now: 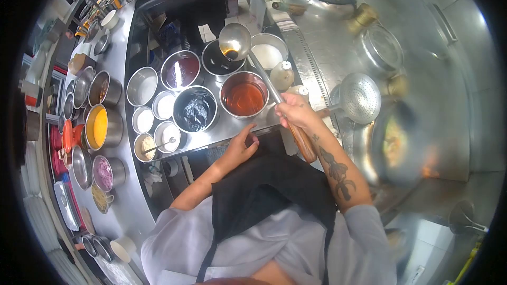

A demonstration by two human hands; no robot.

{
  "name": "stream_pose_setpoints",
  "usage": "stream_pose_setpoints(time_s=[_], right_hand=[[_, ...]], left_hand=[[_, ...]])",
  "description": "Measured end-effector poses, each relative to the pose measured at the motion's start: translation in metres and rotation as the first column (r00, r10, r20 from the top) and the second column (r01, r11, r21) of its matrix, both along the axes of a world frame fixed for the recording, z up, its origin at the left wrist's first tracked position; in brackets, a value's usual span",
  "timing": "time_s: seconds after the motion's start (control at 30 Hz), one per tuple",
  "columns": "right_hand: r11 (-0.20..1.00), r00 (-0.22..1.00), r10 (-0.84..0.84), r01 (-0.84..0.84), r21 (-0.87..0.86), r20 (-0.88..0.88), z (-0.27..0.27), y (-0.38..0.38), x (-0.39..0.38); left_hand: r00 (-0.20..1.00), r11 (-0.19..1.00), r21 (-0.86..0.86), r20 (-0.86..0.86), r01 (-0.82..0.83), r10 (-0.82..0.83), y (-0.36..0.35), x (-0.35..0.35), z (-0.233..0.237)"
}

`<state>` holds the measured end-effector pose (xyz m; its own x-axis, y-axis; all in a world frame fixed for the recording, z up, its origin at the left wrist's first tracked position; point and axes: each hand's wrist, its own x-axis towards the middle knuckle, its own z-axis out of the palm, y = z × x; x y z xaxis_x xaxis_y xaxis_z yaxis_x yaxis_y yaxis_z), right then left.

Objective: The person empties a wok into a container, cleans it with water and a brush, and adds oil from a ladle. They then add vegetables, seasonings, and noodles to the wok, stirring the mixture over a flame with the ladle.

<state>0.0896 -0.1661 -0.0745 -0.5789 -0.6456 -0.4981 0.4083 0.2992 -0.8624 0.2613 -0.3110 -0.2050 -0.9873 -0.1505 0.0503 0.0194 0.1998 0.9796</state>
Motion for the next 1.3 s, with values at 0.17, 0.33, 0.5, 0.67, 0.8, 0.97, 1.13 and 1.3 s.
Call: stream_pose_setpoints(time_s=[0.17, 0.33, 0.5, 0.67, 0.8, 0.97, 1.13, 1.3], right_hand=[[0.999, 1.0, -0.01, 0.01, 0.039, -0.013, -0.005, 0.01, -0.002], [0.973, 0.944, -0.113, 0.168, -0.159, 0.309, 0.017, 0.023, -0.004], [0.872, 0.862, -0.16, 0.352, -0.341, 0.481, 0.037, 0.057, -0.002], [0.75, 0.851, -0.236, 0.466, -0.469, 0.469, 0.055, 0.125, 0.007], [0.663, 0.836, -0.424, 0.548, -0.509, 0.348, 0.071, 0.199, 0.029], [0.497, 0.587, -0.784, 0.789, -0.361, 0.204, 0.072, 0.297, 0.064], [0.266, 0.294, -0.954, 0.92, -0.287, 0.058, 0.052, 0.379, 0.099], [0.154, 0.131, -0.967, 0.984, -0.091, -0.22, 0.019, 0.435, 0.112]], left_hand=[[0.996, 0.999, 0.032, 0.078, -0.036, 0.034, 0.0, -0.007, -0.022], [0.993, 0.992, -0.054, -0.039, -0.111, 0.109, -0.008, -0.035, -0.027], [0.909, 0.869, -0.383, -0.385, -0.312, 0.157, -0.015, -0.127, -0.006], [0.96, 0.866, -0.46, -0.269, -0.198, 0.077, -0.003, -0.198, -0.002], [0.943, 0.813, -0.525, -0.321, -0.251, 0.084, 0.002, -0.227, -0.027], [0.967, 0.772, -0.589, -0.214, -0.238, 0.135, 0.015, -0.24, -0.018], [0.933, 0.837, -0.471, -0.34, -0.279, 0.12, 0.011, -0.269, -0.059], [0.969, 0.934, -0.302, -0.207, -0.192, 0.132, 0.025, -0.259, -0.037]])
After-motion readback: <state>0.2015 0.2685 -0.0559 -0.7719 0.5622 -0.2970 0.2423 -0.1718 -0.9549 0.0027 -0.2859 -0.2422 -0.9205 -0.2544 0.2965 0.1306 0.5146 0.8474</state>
